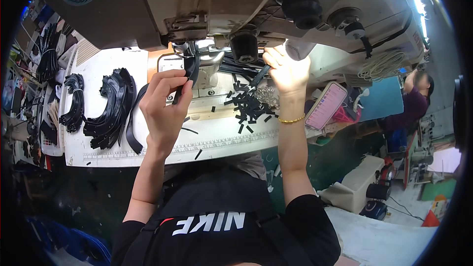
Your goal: The person aligns small straps with curved shoe pieces and stitches them together using a sewing machine.
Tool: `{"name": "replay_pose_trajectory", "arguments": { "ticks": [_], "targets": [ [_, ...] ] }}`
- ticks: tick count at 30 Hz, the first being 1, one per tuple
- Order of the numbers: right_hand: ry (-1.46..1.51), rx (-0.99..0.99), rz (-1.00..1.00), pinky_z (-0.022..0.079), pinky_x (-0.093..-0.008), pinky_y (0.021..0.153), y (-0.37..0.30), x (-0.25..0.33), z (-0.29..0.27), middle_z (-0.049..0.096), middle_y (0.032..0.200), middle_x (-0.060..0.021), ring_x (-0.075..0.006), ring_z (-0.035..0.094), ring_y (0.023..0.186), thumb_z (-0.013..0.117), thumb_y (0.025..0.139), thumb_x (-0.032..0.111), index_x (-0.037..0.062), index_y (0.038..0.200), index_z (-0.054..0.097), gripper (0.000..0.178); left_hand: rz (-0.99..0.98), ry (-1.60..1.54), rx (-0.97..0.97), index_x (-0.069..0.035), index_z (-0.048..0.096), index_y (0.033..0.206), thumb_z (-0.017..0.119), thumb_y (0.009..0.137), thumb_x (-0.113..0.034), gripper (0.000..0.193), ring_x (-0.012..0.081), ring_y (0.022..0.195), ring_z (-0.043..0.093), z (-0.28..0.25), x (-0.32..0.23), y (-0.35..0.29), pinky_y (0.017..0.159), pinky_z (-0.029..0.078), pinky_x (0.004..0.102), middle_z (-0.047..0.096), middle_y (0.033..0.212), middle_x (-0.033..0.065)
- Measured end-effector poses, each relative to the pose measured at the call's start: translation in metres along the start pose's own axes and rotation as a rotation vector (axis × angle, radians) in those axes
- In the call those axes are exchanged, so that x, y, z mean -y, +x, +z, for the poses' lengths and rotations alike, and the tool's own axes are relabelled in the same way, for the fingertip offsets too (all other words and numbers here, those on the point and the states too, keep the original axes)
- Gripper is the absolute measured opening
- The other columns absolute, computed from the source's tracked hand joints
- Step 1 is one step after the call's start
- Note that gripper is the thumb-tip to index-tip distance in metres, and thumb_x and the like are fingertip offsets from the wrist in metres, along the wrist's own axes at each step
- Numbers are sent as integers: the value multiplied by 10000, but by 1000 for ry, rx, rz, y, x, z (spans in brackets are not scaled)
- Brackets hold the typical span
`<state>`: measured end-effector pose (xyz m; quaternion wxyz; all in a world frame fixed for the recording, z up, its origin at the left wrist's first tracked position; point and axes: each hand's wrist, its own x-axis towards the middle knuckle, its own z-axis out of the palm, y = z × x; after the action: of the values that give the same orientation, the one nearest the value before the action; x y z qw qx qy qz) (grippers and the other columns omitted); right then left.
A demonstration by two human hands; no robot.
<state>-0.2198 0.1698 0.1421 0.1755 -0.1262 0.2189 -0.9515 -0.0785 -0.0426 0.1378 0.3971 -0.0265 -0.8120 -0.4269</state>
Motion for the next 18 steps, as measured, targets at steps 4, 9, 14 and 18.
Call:
{"name": "replay_pose_trajectory", "arguments": {
  "ticks": [4,9,14,18],
  "targets": [
    [-238,-172,-137,303,-295,516,-6,-6,17,358,638,-47,-170,338,596,380,876,223,69,750,451,211,-1,16,3,60,617,803,659,707,104,114,133,775,622,-2,1,-1,693,550,226,618,907,112],
    [-645,-47,-147,267,-211,455,-19,-14,15,494,651,10,-32,319,523,468,891,116,8,833,544,144,0,-9,-78,19,616,760,696,668,67,131,189,708,633,1,2,-3,616,517,256,632,866,107],
    [-1317,59,-171,351,-184,522,-47,-62,43,563,670,17,-41,455,583,624,855,165,-21,803,640,193,-81,19,-70,30,594,849,684,668,58,204,196,692,640,1,-2,-4,629,522,258,629,860,120],
    [-1189,-28,-7,297,-182,451,-47,-83,51,491,567,70,-4,387,519,649,844,187,-34,835,664,222,-30,25,-87,27,586,791,684,676,43,152,189,674,636,1,2,-3,626,515,246,626,848,121]
  ]
}}
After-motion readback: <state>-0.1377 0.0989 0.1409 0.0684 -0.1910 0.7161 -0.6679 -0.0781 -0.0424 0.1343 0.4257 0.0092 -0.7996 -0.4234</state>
